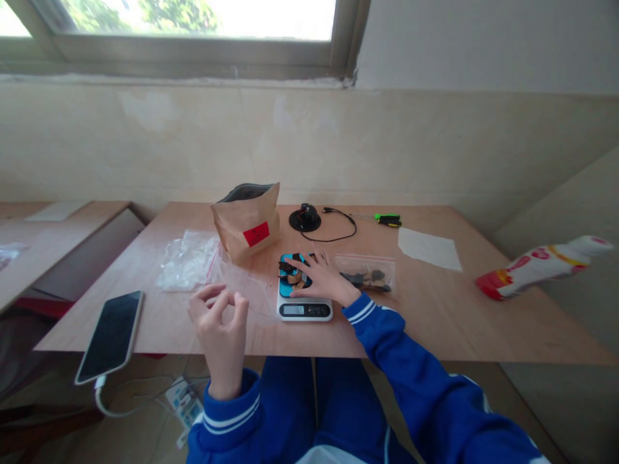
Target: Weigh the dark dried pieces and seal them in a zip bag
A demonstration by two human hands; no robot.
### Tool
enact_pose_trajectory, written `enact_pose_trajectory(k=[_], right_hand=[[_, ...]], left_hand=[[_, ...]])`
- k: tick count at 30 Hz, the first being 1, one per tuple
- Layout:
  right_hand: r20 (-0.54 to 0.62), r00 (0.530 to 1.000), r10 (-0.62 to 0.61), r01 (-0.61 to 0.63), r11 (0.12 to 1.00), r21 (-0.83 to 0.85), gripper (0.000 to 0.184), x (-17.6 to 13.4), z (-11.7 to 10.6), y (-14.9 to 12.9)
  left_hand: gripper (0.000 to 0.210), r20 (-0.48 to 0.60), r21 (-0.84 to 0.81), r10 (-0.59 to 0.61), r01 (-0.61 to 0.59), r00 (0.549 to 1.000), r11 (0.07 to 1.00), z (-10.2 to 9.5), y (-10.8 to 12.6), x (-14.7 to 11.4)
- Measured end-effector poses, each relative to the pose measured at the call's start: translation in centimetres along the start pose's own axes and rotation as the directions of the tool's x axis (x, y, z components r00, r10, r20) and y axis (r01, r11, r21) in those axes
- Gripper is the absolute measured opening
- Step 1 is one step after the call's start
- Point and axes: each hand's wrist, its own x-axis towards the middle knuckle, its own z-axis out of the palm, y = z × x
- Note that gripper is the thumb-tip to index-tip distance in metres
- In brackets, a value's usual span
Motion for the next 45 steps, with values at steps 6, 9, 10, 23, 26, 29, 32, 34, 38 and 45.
enact_pose_trajectory(k=[6, 9, 10, 23, 26, 29, 32, 34, 38, 45], right_hand=[[-0.026, 0.999, -0.036, 0.036, 0.999, -0.014, 0.058, -0.1, 0.7, 0.3], [-0.075, 0.996, -0.047, 0.048, 0.999, 0.004, 0.049, -0.6, 0.8, 0.0], [-0.092, 0.995, -0.042, 0.043, 0.999, 0.010, 0.047, -0.7, 0.8, -0.1], [-0.217, 0.975, -0.039, 0.056, 0.996, 0.072, 0.038, 0.2, 1.5, 0.8], [-0.253, 0.967, -0.026, 0.052, 0.994, 0.094, 0.036, 0.3, 1.6, 0.9], [-0.306, 0.952, 0.018, 0.028, 0.989, 0.145, 0.031, 0.4, 1.5, 1.0], [-0.352, 0.935, 0.035, 0.037, 0.980, 0.194, 0.027, 0.6, 1.2, 1.3], [-0.402, 0.914, 0.047, 0.053, 0.971, 0.234, 0.026, 0.9, 0.7, 1.3], [-0.507, 0.838, 0.204, 0.050, 0.895, 0.443, 0.023, 1.6, -1.0, 0.1], [-0.133, 0.776, 0.617, 0.008, 0.201, 0.980, 0.035, 3.6, -5.4, -4.6]], left_hand=[[0.023, 0.001, -0.018, 0.002, -0.002, 1.000, 1.000, 0.0, -0.2, 0.0], [0.024, 0.028, -0.041, -0.031, 0.032, 0.999, 0.999, 0.2, -0.4, -0.1], [0.025, 0.037, -0.050, -0.036, 0.038, 0.999, 0.998, 0.3, -0.4, -0.2], [0.025, 0.124, -0.111, -0.072, 0.086, 0.990, 0.990, 2.2, 0.7, -0.1], [0.025, 0.156, -0.117, -0.074, 0.092, 0.985, 0.989, 2.6, 0.8, 0.2], [0.026, 0.177, -0.114, -0.072, 0.093, 0.982, 0.989, 3.0, 0.8, 0.3], [0.028, 0.201, -0.107, -0.073, 0.095, 0.977, 0.990, 3.2, 0.7, 0.2], [0.027, 0.211, -0.093, -0.070, 0.091, 0.975, 0.991, 3.4, 0.7, 0.1], [0.025, 0.225, -0.081, -0.062, 0.083, 0.972, 0.993, 3.9, 0.6, 0.3], [0.028, 0.247, -0.087, -0.040, 0.064, 0.968, 0.994, 5.8, 1.3, 1.6]])
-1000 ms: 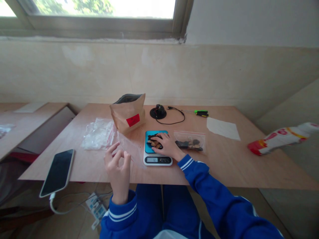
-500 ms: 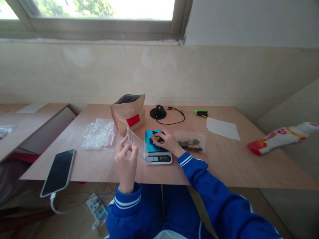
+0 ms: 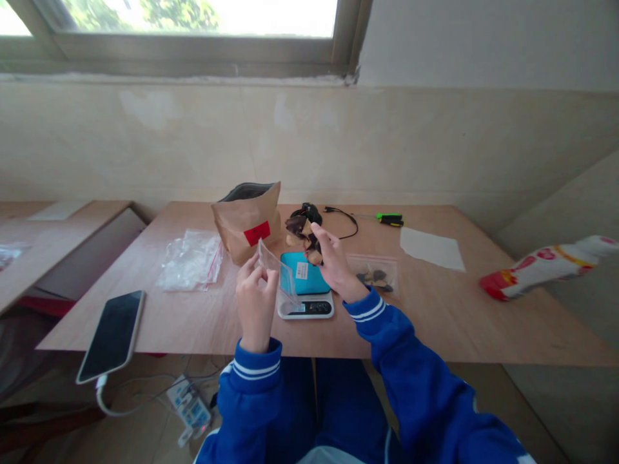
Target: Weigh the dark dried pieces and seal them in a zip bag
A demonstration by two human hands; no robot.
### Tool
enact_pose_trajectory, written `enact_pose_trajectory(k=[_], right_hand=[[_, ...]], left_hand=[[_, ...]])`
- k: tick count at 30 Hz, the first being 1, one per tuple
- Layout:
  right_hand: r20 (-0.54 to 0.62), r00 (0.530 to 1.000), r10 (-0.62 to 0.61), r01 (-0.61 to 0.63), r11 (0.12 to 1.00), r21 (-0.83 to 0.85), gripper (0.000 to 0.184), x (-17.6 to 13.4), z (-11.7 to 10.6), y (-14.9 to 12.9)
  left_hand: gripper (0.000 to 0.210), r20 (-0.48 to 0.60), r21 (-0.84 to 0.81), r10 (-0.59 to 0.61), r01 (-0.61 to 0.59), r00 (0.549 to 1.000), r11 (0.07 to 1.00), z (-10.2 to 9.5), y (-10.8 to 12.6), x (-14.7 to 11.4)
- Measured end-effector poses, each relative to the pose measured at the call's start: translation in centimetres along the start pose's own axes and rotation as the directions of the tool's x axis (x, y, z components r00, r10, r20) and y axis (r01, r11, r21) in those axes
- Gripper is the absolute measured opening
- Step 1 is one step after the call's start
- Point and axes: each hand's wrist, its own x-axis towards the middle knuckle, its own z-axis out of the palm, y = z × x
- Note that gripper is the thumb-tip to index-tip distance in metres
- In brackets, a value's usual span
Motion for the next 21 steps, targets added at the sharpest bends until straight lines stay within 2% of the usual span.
enact_pose_trajectory(k=[3, 5, 8, 13, 18, 21], right_hand=[[0.146, 0.962, 0.231, -0.252, 0.956, 0.151, 0.034, -0.5, 1.0, -1.5], [0.220, 0.933, 0.283, -0.320, 0.934, 0.157, 0.030, -0.7, 1.1, -1.8], [0.247, 0.921, 0.300, -0.333, 0.937, 0.106, 0.026, -1.0, 0.8, -1.2], [0.244, 0.903, 0.354, -0.355, 0.934, -0.041, 0.028, -0.9, 0.1, 0.1], [0.260, 0.909, 0.327, -0.278, 0.938, -0.208, 0.031, -0.5, -0.5, 0.6], [0.276, 0.896, 0.349, -0.253, 0.910, -0.330, 0.033, -0.5, -0.8, 0.4]], left_hand=[[0.031, 0.020, 0.009, 0.028, -0.029, 0.999, 1.000, 0.6, 0.3, 0.8], [0.029, 0.029, 0.012, 0.041, -0.041, 0.999, 0.999, 0.9, 0.3, 1.1], [0.026, 0.024, -0.004, 0.024, -0.024, 0.999, 1.000, 1.1, 0.0, 1.1], [0.035, 0.041, -0.066, 0.040, -0.037, 0.998, 0.997, 1.5, -0.3, 0.4], [0.037, 0.020, -0.079, 0.058, -0.056, 0.998, 0.995, 1.8, -0.3, 0.0], [0.037, 0.035, -0.085, 0.071, -0.068, 0.997, 0.994, 1.8, -0.4, -0.1]])
